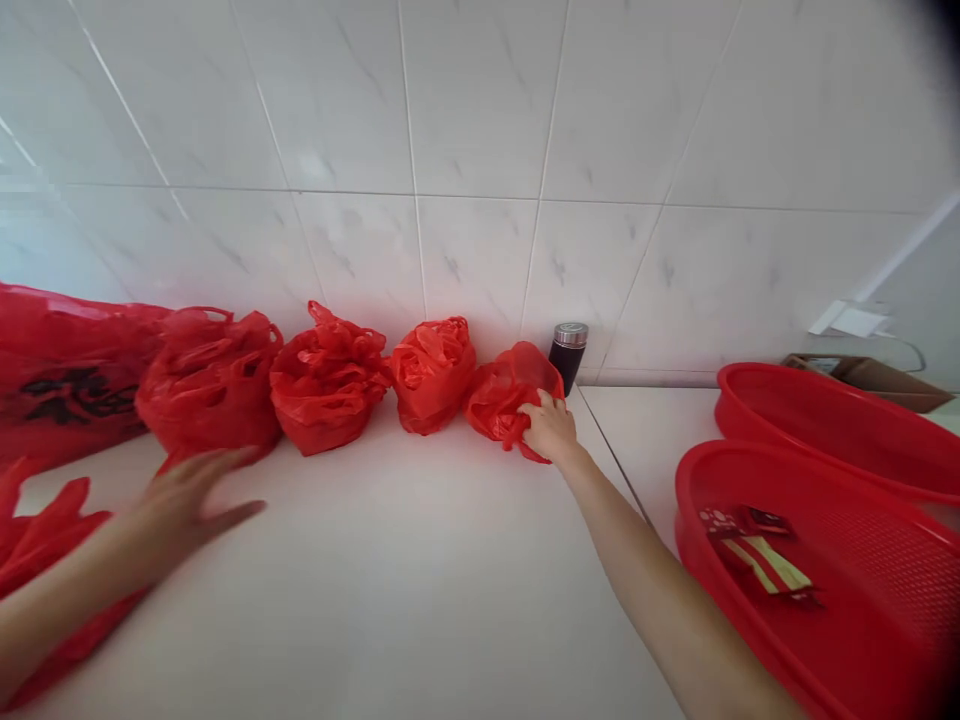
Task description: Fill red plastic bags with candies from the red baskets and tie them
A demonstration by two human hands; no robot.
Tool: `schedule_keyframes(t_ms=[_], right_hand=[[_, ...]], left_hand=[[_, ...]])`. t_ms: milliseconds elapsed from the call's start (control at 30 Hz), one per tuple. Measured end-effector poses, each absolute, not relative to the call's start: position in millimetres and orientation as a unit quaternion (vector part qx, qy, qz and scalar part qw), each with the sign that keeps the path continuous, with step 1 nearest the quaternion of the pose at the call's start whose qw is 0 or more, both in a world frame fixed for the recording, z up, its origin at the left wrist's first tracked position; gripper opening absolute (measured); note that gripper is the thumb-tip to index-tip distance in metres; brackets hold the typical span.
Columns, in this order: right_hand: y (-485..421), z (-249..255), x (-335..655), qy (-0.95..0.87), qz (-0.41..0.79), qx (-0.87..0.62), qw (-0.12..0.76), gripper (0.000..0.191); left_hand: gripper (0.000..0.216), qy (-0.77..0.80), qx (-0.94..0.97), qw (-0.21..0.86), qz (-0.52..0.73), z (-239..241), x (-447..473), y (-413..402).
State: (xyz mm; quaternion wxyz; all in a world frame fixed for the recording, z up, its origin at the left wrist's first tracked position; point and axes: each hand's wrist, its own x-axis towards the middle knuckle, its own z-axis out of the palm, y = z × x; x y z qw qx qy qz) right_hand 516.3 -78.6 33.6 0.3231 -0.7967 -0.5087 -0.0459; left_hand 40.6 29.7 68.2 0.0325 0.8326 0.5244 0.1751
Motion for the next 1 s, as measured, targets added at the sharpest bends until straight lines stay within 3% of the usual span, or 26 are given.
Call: schedule_keyframes(t_ms=[67,133,267,333,433,600,733,900,1000], right_hand=[[-70,43,527,-0.508,-0.039,-0.795,0.33,0.023],[-66,58,537,-0.513,-0.035,-0.786,0.342,0.028],[-69,93,549,-0.543,-0.008,-0.761,0.356,0.027],[-79,110,554,-0.556,0.003,-0.75,0.357,0.023],[-104,129,559,-0.556,-0.017,-0.748,0.361,0.022],[-170,130,538,-0.6,-0.101,-0.725,0.322,0.016],[-222,118,506,-0.708,-0.03,-0.654,0.265,0.022],[-264,130,517,-0.621,0.073,-0.688,0.369,0.029],[-282,135,531,-0.563,0.111,-0.717,0.395,0.031]], left_hand=[[0.071,0.438,0.89,0.069,0.106,68,100,5],[0.067,0.344,0.93,0.106,0.07,64,164,-22],[0.067,0.215,0.956,0.123,0.155,48,285,-56],[0.066,0.191,0.929,0.228,0.222,41,334,-62],[0.045,0.202,0.86,0.371,0.285,40,377,-71],[0.046,0.213,0.75,0.525,0.341,59,377,-110],[0.045,0.197,0.575,0.714,0.347,63,357,-140],[0.036,0.321,0.427,0.741,0.407,34,311,-127],[0.035,0.381,0.444,0.727,0.36,18,272,-119]])
